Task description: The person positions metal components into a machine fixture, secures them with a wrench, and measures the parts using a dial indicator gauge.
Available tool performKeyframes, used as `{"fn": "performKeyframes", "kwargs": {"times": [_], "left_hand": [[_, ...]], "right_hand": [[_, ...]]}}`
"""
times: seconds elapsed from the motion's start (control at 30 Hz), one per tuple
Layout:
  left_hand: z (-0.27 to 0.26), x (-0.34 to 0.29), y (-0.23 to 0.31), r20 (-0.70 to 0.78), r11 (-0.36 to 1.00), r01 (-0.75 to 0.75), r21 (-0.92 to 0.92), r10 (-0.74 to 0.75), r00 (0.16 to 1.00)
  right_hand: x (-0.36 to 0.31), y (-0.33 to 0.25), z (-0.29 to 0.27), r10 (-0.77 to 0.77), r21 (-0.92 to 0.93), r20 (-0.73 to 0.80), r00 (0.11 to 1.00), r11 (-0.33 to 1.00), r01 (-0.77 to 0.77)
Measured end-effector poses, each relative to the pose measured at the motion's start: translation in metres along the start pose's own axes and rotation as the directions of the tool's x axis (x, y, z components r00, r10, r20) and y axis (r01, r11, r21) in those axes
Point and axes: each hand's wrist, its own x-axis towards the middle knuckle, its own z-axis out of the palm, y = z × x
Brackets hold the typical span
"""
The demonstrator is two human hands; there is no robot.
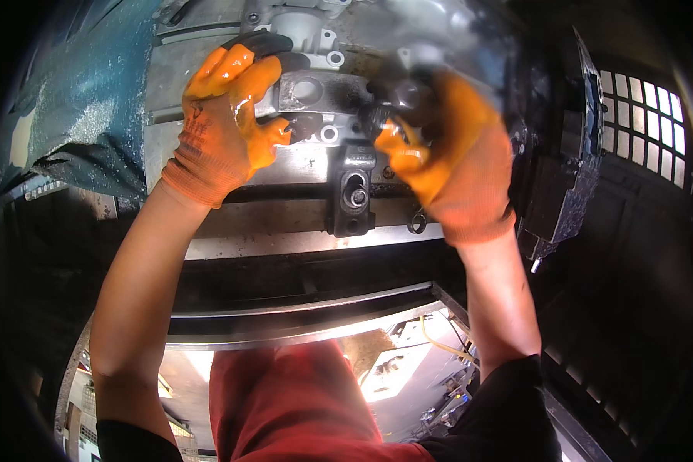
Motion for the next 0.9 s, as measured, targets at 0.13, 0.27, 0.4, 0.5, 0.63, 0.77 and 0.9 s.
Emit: {"fn": "performKeyframes", "kwargs": {"times": [0.13, 0.27, 0.4, 0.5, 0.63, 0.77, 0.9], "left_hand": [[0.003, 0.007, 0.0, -0.004, 0.999, -0.032, -0.03, 0.032, 0.999], [-0.005, 0.015, 0.007, 0.116, 0.999, -0.009, 0.047, 0.004, 0.993], [-0.006, 0.017, 0.012, 0.088, 0.999, 0.029, -0.04, -0.026, 0.996], [-0.001, 0.016, 0.005, 0.061, 0.999, -0.05, 0.018, 0.049, 0.997], [-0.001, 0.012, 0.007, 0.069, 0.999, 0.015, -0.041, -0.013, 0.998], [-0.002, 0.018, 0.01, 0.075, 0.994, 0.031, -0.109, -0.023, 0.997], [0.005, -0.01, -0.006, 0.088, 0.997, 0.046, -0.062, -0.04, 0.995]], "right_hand": [[-0.052, -0.024, -0.002, 0.203, 0.432, 0.105, 0.974, 0.873, -0.228], [-0.059, -0.037, -0.003, 0.423, 0.578, 0.134, 0.896, 0.701, -0.417], [-0.052, -0.044, 0.014, 0.587, 0.743, 0.292, 0.755, 0.358, -0.565], [-0.101, -0.052, 0.01, 0.222, 0.703, 0.35, 0.91, 0.579, -0.412], [-0.091, -0.04, 0.008, 0.3, 0.863, 0.292, 0.908, 0.328, -0.385], [-0.074, -0.045, 0.028, 0.319, 0.855, 0.302, 0.898, 0.327, -0.403], [-0.114, -0.064, 0.013, 0.214, 0.875, 0.278, 0.936, 0.345, -0.339]]}}
